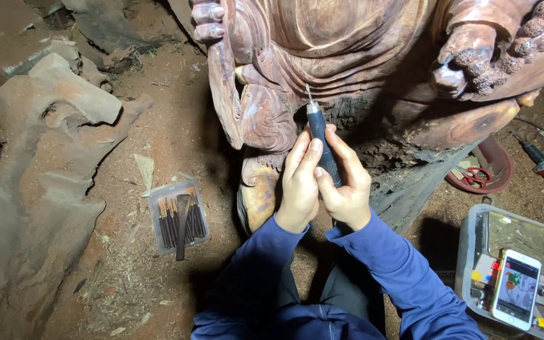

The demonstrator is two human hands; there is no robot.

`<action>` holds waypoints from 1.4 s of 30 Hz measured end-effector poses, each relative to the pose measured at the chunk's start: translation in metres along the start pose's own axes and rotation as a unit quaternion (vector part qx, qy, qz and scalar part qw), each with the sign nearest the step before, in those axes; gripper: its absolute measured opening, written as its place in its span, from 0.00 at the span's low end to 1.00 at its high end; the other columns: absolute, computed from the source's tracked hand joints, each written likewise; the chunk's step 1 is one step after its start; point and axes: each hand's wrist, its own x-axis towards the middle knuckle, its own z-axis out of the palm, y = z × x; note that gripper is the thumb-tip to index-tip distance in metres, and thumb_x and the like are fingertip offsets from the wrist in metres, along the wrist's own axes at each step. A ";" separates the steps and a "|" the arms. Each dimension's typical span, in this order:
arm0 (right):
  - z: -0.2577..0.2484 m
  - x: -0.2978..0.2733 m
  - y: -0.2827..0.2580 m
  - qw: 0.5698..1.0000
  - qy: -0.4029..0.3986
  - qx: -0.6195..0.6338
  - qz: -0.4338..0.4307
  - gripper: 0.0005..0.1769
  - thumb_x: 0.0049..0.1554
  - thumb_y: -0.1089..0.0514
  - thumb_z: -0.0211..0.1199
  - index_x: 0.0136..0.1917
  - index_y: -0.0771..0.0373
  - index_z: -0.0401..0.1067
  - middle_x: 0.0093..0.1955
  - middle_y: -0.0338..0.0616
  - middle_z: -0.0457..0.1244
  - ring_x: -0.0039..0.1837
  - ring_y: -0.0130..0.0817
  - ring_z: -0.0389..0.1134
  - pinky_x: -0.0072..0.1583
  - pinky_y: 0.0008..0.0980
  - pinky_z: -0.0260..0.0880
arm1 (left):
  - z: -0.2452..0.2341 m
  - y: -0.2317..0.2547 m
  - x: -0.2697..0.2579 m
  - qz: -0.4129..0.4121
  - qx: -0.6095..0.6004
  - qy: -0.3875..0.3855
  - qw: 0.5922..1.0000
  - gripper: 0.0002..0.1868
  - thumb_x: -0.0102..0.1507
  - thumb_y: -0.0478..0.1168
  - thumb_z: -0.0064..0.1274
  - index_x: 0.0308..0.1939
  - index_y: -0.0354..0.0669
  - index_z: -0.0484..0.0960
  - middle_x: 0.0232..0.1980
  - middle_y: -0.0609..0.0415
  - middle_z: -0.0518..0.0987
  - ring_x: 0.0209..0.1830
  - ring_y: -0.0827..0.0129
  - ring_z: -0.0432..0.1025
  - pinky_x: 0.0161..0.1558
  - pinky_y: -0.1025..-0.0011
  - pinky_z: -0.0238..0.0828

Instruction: Detailing a large wooden sculpture using a rotary carving tool to add texture and fine lines.

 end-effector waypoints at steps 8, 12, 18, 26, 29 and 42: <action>-0.011 -0.016 0.034 0.999 0.026 -0.016 -0.023 0.31 0.60 0.64 0.63 0.75 0.73 0.63 0.73 0.63 0.61 0.73 0.49 0.63 0.67 0.40 0.69 | 0.005 -0.026 0.006 -0.018 -0.005 0.006 1.000 0.20 0.72 0.40 0.47 0.66 0.34 0.75 0.62 0.46 0.78 0.60 0.69 0.69 0.63 0.68 0.66; -0.015 -0.019 0.055 0.997 0.026 -0.029 -0.063 0.32 0.59 0.64 0.64 0.73 0.77 0.64 0.68 0.66 0.65 0.66 0.51 0.69 0.59 0.40 0.73 | 0.004 -0.028 0.005 0.023 0.036 -0.012 0.999 0.20 0.72 0.41 0.45 0.66 0.34 0.76 0.63 0.45 0.76 0.64 0.64 0.68 0.67 0.66 0.62; -0.018 -0.001 0.058 0.994 0.004 -0.055 -0.094 0.30 0.55 0.62 0.68 0.69 0.74 0.70 0.62 0.61 0.69 0.58 0.49 0.74 0.52 0.37 0.76 | 0.014 -0.010 0.005 0.043 0.042 0.011 0.998 0.21 0.73 0.44 0.41 0.67 0.37 0.74 0.61 0.51 0.76 0.59 0.71 0.65 0.61 0.71 0.63; -0.017 0.004 0.060 0.994 0.011 -0.047 -0.096 0.27 0.58 0.61 0.67 0.69 0.72 0.71 0.65 0.60 0.68 0.60 0.50 0.73 0.51 0.36 0.75 | 0.016 -0.020 0.013 0.048 0.052 0.024 0.997 0.20 0.72 0.42 0.42 0.65 0.36 0.76 0.60 0.51 0.75 0.56 0.70 0.65 0.57 0.72 0.64; -0.020 0.004 0.063 0.995 0.016 -0.042 -0.093 0.27 0.58 0.61 0.66 0.69 0.72 0.70 0.65 0.61 0.67 0.61 0.50 0.73 0.51 0.36 0.75 | 0.018 -0.027 0.016 0.052 0.070 0.026 0.996 0.19 0.72 0.42 0.42 0.64 0.36 0.77 0.60 0.50 0.73 0.57 0.68 0.65 0.60 0.70 0.63; -0.029 -0.006 0.083 0.994 0.027 -0.041 -0.098 0.28 0.56 0.62 0.67 0.68 0.73 0.72 0.59 0.62 0.70 0.52 0.49 0.76 0.47 0.37 0.76 | 0.021 -0.033 0.016 0.070 0.096 0.020 0.993 0.20 0.72 0.44 0.43 0.63 0.38 0.78 0.59 0.52 0.70 0.61 0.68 0.63 0.66 0.68 0.58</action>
